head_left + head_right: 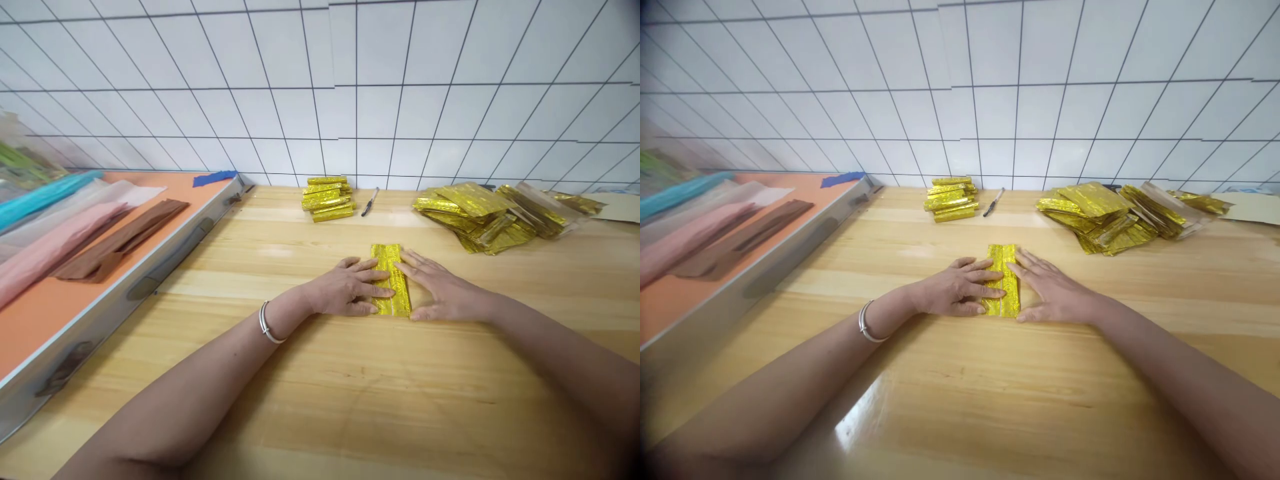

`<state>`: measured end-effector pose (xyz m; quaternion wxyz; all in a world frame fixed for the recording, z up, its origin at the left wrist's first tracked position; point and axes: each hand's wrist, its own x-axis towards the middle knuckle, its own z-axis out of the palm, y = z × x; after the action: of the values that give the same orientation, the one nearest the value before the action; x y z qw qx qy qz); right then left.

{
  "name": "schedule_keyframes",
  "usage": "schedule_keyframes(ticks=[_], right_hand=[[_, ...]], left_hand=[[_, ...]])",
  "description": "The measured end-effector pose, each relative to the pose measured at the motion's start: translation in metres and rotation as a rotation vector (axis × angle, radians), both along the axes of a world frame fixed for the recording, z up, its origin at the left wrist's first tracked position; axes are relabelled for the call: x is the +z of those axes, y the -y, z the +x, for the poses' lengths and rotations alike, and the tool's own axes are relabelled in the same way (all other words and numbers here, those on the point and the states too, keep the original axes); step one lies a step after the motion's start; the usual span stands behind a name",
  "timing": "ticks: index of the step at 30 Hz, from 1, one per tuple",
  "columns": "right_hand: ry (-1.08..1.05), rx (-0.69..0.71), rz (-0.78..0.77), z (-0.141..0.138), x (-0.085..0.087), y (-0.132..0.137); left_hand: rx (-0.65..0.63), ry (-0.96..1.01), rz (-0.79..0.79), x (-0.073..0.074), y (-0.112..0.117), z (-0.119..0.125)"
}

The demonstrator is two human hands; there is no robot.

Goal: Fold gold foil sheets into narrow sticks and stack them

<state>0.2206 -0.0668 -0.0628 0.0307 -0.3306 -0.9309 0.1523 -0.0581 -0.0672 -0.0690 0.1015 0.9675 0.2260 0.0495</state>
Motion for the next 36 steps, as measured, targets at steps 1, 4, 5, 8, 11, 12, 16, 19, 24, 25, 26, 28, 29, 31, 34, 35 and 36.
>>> schedule_keyframes(ticks=[1, 4, 5, 8, 11, 12, 16, 19, 24, 25, 26, 28, 29, 31, 34, 35, 36], right_hand=[[-0.007, -0.001, 0.001, 0.003, -0.001, 0.005], [-0.018, 0.001, 0.032, 0.006, -0.004, 0.016], [-0.030, 0.003, 0.051, 0.006, -0.005, 0.018], [-0.070, 0.015, 0.102, 0.005, -0.009, 0.020], [-0.069, 0.030, 0.126, 0.005, -0.011, 0.020], [-0.061, 0.035, 0.127, 0.005, -0.011, 0.020], [-0.025, 0.044, 0.103, 0.007, -0.011, 0.020], [-0.008, 0.041, 0.103, 0.007, -0.010, 0.019], [-0.023, 0.057, 0.179, 0.005, -0.010, 0.024], [-0.030, 0.071, 0.203, 0.005, -0.010, 0.025], [-0.034, 0.092, 0.230, 0.005, -0.010, 0.027], [-0.025, 0.159, 0.281, 0.005, -0.008, 0.030], [-0.012, 0.195, 0.303, 0.005, -0.006, 0.032], [0.032, 0.252, 0.341, 0.005, -0.001, 0.036], [0.106, 0.325, 0.412, 0.006, 0.007, 0.040], [0.126, 0.353, 0.438, 0.006, 0.009, 0.041], [0.137, 0.380, 0.468, 0.006, 0.011, 0.042]], left_hand=[[0.001, -0.003, -0.004, 0.001, 0.000, 0.000], [0.006, -0.004, -0.004, 0.002, 0.001, 0.000], [0.006, -0.003, -0.002, 0.001, 0.001, -0.001], [0.004, 0.013, 0.010, -0.001, 0.001, -0.001], [-0.004, 0.023, 0.010, -0.003, 0.000, -0.001], [-0.007, 0.023, 0.007, -0.004, 0.000, -0.002], [-0.020, 0.019, -0.001, -0.004, -0.001, -0.002], [-0.022, -0.001, -0.008, -0.004, 0.000, -0.002], [-0.004, -0.011, -0.018, -0.003, 0.003, -0.002], [-0.004, -0.016, -0.019, -0.003, 0.003, -0.002], [-0.003, -0.021, -0.018, -0.003, 0.003, -0.002], [-0.002, -0.027, -0.017, -0.003, 0.004, -0.001], [-0.001, -0.025, -0.017, -0.002, 0.004, -0.001], [0.001, -0.011, -0.021, -0.002, 0.004, -0.001], [0.001, 0.014, -0.031, -0.002, 0.004, -0.002], [0.001, 0.018, -0.032, -0.002, 0.004, -0.002], [0.000, 0.016, -0.032, -0.002, 0.004, -0.002]])
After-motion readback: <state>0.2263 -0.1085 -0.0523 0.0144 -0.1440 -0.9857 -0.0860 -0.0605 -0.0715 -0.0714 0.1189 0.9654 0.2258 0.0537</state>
